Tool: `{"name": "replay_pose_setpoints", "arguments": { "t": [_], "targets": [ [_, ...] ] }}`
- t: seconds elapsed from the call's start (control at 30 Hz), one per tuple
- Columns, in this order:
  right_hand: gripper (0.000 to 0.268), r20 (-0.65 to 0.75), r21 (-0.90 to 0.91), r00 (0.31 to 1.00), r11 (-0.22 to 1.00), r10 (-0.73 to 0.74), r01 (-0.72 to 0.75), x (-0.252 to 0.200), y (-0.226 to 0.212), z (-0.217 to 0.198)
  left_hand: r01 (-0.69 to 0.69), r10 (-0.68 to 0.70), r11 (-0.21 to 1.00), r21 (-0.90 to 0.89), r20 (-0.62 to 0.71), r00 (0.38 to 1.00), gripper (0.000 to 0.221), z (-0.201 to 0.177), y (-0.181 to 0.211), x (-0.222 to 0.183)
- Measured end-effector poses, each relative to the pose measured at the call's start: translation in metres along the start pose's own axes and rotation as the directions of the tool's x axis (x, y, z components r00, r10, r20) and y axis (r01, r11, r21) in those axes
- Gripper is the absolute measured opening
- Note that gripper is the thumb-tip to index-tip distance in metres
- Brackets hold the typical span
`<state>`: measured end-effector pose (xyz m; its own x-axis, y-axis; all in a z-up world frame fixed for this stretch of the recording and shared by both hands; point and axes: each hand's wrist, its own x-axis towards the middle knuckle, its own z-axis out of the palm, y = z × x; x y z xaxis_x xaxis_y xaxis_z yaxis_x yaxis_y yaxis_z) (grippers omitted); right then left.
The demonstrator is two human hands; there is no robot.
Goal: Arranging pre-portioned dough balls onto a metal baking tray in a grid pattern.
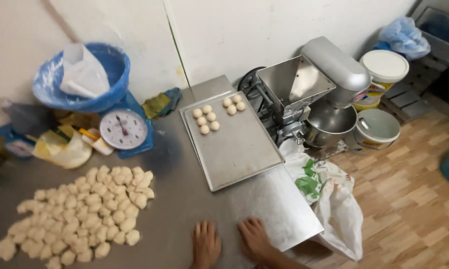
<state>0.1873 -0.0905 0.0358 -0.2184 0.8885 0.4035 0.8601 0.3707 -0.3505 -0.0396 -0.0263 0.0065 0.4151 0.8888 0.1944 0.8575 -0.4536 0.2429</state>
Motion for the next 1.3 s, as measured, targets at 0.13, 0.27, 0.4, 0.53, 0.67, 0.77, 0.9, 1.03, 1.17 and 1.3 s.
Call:
{"name": "replay_pose_setpoints", "arguments": {
  "t": [0.13,0.27,0.4,0.53,0.67,0.77,0.9,1.03,1.17,1.3],
  "targets": [
    [0.019,0.024,0.073,0.999,0.996,-0.046,0.044,-0.034,0.061,-0.039,0.366,-0.415,0.907,0.209,0.599,0.685,0.034,-0.003,-0.043,-0.04],
    [0.024,0.192,-0.132,0.968,0.982,0.161,-0.137,0.021,0.102,-0.033,0.178,-0.177,0.984,0.013,-0.045,0.983,0.026,0.018,-0.088,-0.019],
    [0.029,0.182,-0.113,0.964,0.978,0.196,-0.177,0.067,0.093,-0.003,0.164,-0.163,0.985,-0.057,0.034,0.986,0.022,-0.005,-0.052,0.037],
    [0.026,0.064,-0.008,0.992,0.994,0.11,-0.109,0.055,0.035,0.024,-0.042,0.013,0.98,-0.192,-0.153,0.988,0.013,-0.007,0.009,0.04],
    [0.03,0.12,0.158,0.983,0.98,-0.142,0.122,-0.039,0.016,-0.006,0.081,-0.058,0.984,-0.157,0.146,0.988,0.022,0.011,0.016,-0.035],
    [0.009,0.418,-0.011,0.863,0.951,0.285,-0.309,-0.07,0.12,0.001,0.184,-0.197,0.975,-0.123,-0.097,0.976,0.021,0.017,-0.05,-0.097],
    [0.021,0.139,-0.125,0.976,0.981,0.168,-0.151,0.032,0.12,-0.033,0.231,-0.23,0.973,-0.024,0.033,0.973,0.03,-0.015,-0.06,-0.019],
    [0.02,0.071,-0.06,0.972,0.974,0.224,-0.22,0.074,0.111,0.002,0.025,-0.078,0.984,-0.175,-0.304,0.949,0.018,-0.016,-0.018,0.053],
    [0.02,0.02,-0.039,0.987,0.986,0.162,-0.161,0.054,0.049,0.028,-0.035,-0.039,0.944,-0.328,-0.216,0.976,0.012,0.0,0.04,0.051],
    [0.045,0.103,0.072,0.99,0.994,-0.093,0.086,-0.038,0.059,0.005,0.091,-0.08,0.99,-0.107,0.1,0.992,0.061,0.042,0.011,-0.042]
  ]
}}
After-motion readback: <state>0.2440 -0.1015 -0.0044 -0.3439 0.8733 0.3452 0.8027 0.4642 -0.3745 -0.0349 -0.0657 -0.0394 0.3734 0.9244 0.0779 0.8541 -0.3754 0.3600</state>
